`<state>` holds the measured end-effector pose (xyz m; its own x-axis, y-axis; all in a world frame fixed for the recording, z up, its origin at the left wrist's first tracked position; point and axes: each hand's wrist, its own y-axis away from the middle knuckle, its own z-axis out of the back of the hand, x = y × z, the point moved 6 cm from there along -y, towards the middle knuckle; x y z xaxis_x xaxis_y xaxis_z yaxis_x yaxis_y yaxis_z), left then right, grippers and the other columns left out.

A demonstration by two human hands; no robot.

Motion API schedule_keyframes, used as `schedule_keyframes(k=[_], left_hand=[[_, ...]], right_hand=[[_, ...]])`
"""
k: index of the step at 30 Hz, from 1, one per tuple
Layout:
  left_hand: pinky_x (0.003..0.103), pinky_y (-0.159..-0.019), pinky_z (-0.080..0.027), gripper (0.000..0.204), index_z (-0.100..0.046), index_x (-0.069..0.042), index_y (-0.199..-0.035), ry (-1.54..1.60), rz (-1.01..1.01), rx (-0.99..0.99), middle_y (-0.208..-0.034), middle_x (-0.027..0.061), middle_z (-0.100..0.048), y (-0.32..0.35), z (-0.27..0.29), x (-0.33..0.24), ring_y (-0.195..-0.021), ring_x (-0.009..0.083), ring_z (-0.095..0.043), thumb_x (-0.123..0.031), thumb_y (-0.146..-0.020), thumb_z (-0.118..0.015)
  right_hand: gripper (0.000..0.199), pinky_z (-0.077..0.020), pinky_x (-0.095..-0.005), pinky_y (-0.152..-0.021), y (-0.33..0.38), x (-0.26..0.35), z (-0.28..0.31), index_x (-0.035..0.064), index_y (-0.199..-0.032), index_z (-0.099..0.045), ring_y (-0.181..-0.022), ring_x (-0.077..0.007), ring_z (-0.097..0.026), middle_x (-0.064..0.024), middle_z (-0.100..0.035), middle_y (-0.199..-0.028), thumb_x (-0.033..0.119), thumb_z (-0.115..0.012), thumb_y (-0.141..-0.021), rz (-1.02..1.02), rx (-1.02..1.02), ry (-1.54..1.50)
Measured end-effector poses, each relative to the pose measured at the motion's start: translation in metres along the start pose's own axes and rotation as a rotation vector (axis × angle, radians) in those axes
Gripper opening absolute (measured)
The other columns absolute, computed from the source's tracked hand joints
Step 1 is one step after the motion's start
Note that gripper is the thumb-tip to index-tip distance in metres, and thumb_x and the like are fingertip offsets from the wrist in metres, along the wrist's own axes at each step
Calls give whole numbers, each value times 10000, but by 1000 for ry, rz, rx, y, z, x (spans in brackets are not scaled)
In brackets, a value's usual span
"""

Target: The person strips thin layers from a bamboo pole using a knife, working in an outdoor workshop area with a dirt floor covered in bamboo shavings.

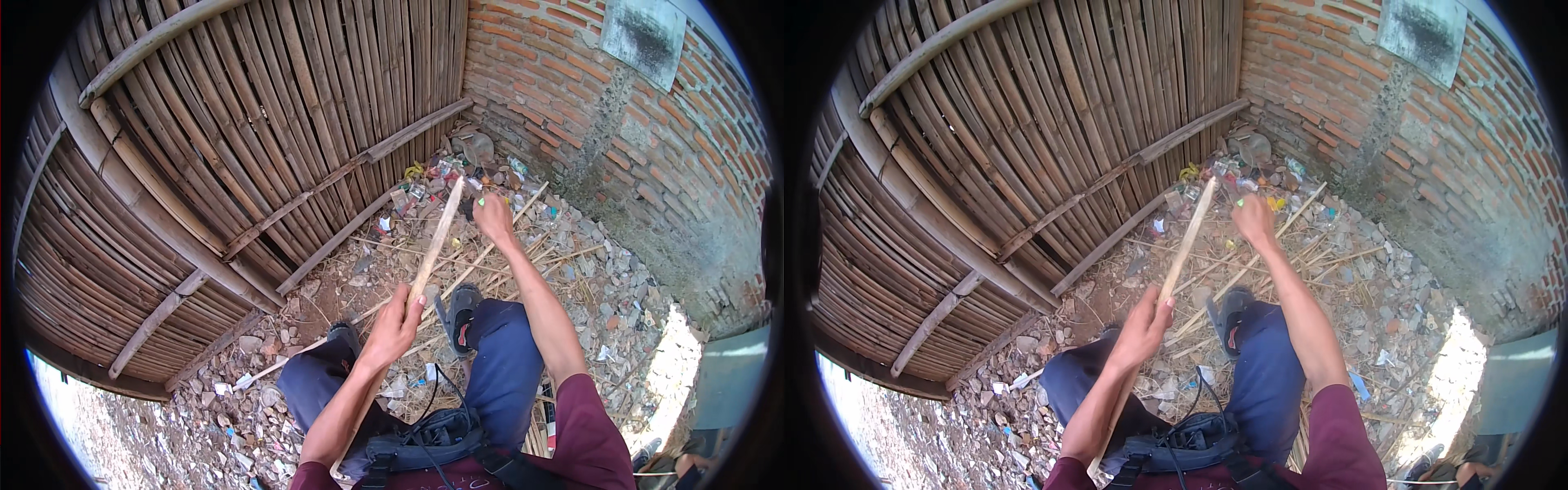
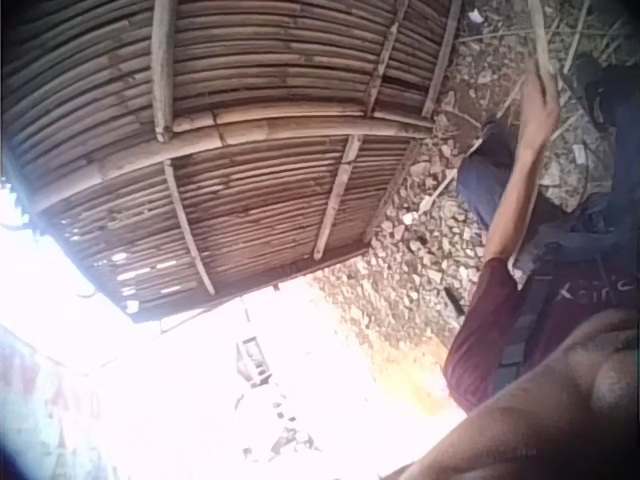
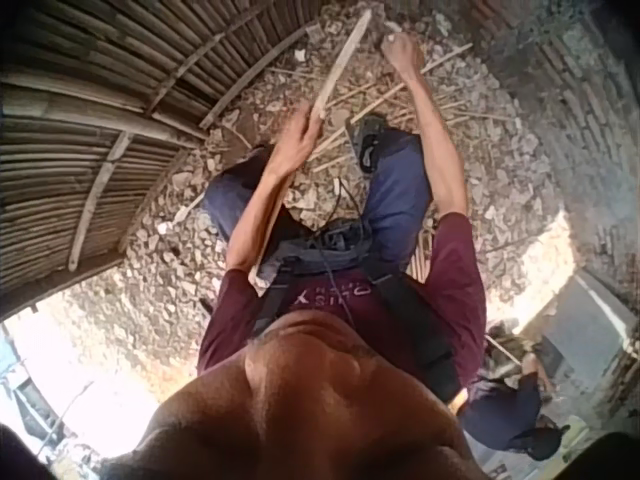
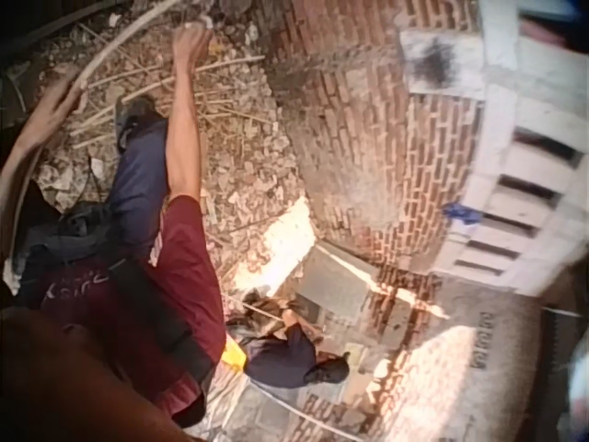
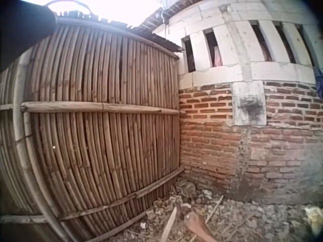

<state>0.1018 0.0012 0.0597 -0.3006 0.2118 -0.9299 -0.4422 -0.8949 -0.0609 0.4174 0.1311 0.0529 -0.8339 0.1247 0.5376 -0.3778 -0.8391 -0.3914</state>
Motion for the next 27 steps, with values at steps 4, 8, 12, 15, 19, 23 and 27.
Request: schedule_keyframes(k=[4,8,12,15,19,23,27], left_hand=[[454,-727,-484,352,-503,-3,-1093,29,26,57,-800,179,-623,-3,1,15,-753,294,-620,-353,-1130,-502],[401,-670,-424,409,-487,-25,-1012,101,98,111,-754,83,-522,-12,11,33,-685,214,-484,-391,-1146,-366],[348,-598,-330,412,-463,-61,-954,267,167,160,-685,7,-408,-17,4,30,-614,137,-354,-383,-1146,-292],[327,-580,-307,412,-465,-70,-953,299,215,173,-667,-10,-389,-16,4,35,-588,121,-330,-389,-1146,-291],[313,-556,-282,409,-462,-81,-953,363,260,190,-668,-19,-377,-17,-2,36,-576,106,-301,-400,-1147,-293],[307,-547,-268,408,-458,-86,-953,351,272,165,-672,-23,-374,-17,0,36,-577,97,-290,-407,-1146,-297],[306,-546,-269,419,-456,-87,-945,347,261,165,-665,-23,-370,-18,0,37,-571,93,-288,-421,-1143,-299]], right_hand=[[309,-548,-566,-770,17,-22,-10,-67,-822,-737,-810,-478,-723,-311,-716,-823,204,-635,-932,3,49,84],[301,-521,-546,-743,23,-2,1,-55,-808,-737,-738,-454,-704,-286,-701,-771,194,-626,-933,72,12,-109],[225,-527,-513,-684,38,35,-10,-3,-848,-776,-688,-431,-700,-267,-701,-743,132,-601,-889,188,220,-255],[204,-539,-509,-665,58,83,-6,14,-869,-791,-678,-437,-701,-266,-711,-747,96,-611,-820,346,283,-210],[192,-568,-535,-704,75,113,1,20,-837,-786,-698,-461,-705,-277,-697,-739,101,-631,-757,469,296,-159],[202,-566,-546,-708,85,118,-6,-5,-790,-747,-708,-475,-695,-295,-672,-718,40,-575,-694,506,336,-54],[139,-565,-559,-670,88,116,-11,-3,-693,-713,-677,-494,-687,-301,-660,-688,82,-608,-725,506,307,-73]])
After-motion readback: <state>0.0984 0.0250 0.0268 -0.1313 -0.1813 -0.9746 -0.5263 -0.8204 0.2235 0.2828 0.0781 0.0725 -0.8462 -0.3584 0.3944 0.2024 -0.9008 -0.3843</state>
